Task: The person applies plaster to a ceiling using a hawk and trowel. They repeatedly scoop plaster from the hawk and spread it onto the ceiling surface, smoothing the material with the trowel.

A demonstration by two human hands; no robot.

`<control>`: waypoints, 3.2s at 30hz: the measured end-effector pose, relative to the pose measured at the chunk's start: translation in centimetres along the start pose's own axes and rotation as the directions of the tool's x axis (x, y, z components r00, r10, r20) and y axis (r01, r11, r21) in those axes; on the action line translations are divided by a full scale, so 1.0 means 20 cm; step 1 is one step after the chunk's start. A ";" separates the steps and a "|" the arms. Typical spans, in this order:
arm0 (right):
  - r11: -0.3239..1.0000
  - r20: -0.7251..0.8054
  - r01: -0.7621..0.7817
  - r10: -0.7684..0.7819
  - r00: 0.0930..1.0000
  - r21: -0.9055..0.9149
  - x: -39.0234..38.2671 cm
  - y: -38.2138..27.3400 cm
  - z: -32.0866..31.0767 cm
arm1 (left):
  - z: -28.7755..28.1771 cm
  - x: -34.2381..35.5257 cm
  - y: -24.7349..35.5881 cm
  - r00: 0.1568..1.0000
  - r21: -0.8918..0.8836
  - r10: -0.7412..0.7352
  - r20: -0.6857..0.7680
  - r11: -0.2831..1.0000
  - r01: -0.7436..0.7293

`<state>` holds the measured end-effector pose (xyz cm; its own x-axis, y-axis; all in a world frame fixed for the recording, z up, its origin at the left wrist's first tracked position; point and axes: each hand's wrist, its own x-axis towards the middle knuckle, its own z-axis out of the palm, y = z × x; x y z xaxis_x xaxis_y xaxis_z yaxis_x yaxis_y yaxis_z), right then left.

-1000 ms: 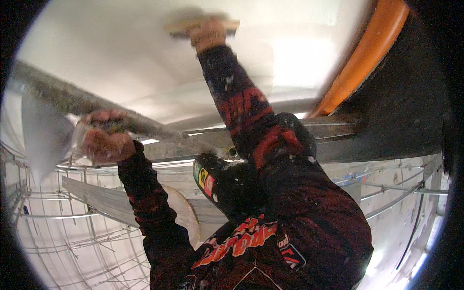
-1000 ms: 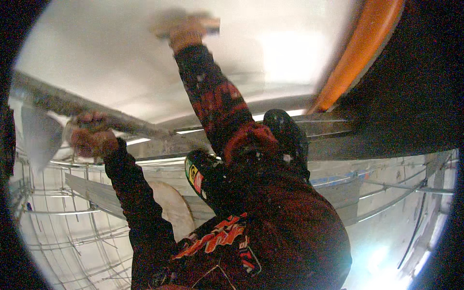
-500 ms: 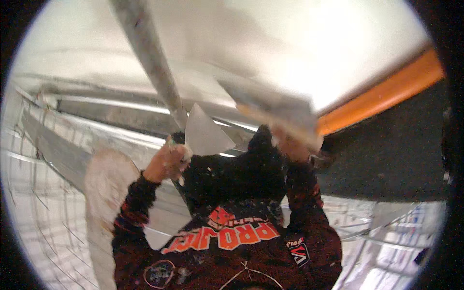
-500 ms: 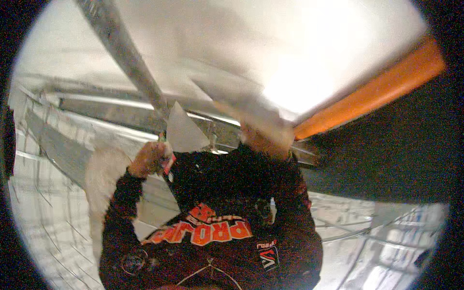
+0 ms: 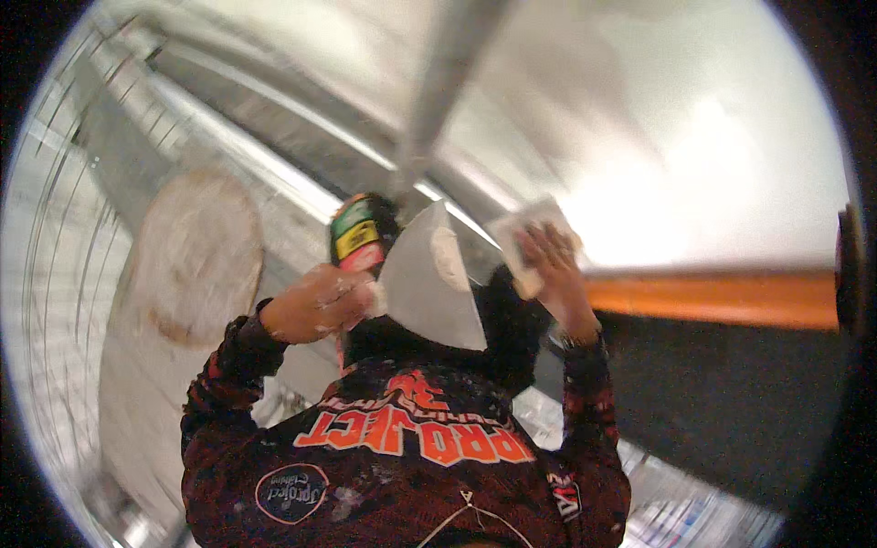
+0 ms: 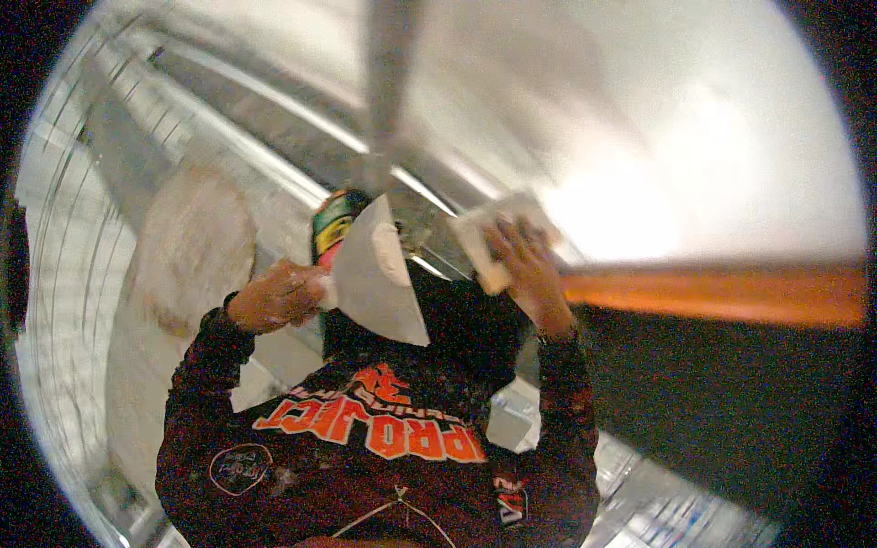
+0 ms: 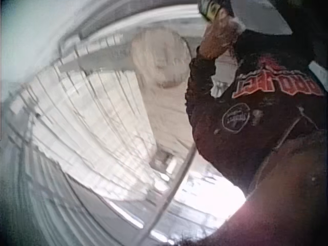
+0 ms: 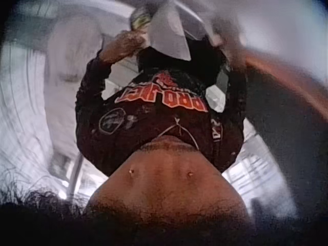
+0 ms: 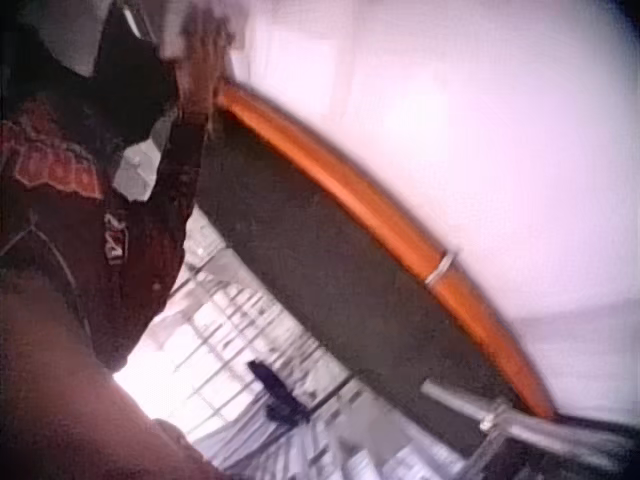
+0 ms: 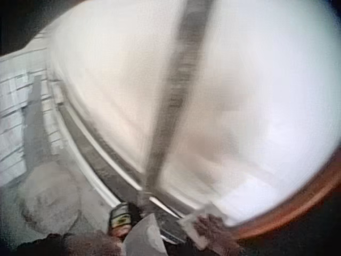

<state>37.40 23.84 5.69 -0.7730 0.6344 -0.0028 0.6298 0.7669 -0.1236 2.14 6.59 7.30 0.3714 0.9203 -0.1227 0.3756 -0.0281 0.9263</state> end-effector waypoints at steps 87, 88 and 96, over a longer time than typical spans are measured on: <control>-0.740 0.282 0.475 0.640 0.715 0.476 -0.51 -0.29 0.02 | 0.04 0.31 -0.02 0.900 0.745 0.396 -0.184 0.653 -0.136; -0.642 0.256 0.563 0.746 0.614 0.520 -0.54 -0.22 0.04 | 0.02 0.33 -0.01 0.746 0.862 0.645 -0.165 0.462 -0.210; -0.077 -0.048 0.757 0.989 0.142 0.649 -0.71 0.56 0.51 | -0.30 0.66 0.48 -0.060 0.822 0.828 -0.558 0.541 -0.179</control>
<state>54.74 22.48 -5.79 0.5165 0.8529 -0.0753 -0.6833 0.3576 -0.6366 5.62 20.76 16.77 -0.1853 0.1397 0.9727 0.8345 -0.5004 0.2308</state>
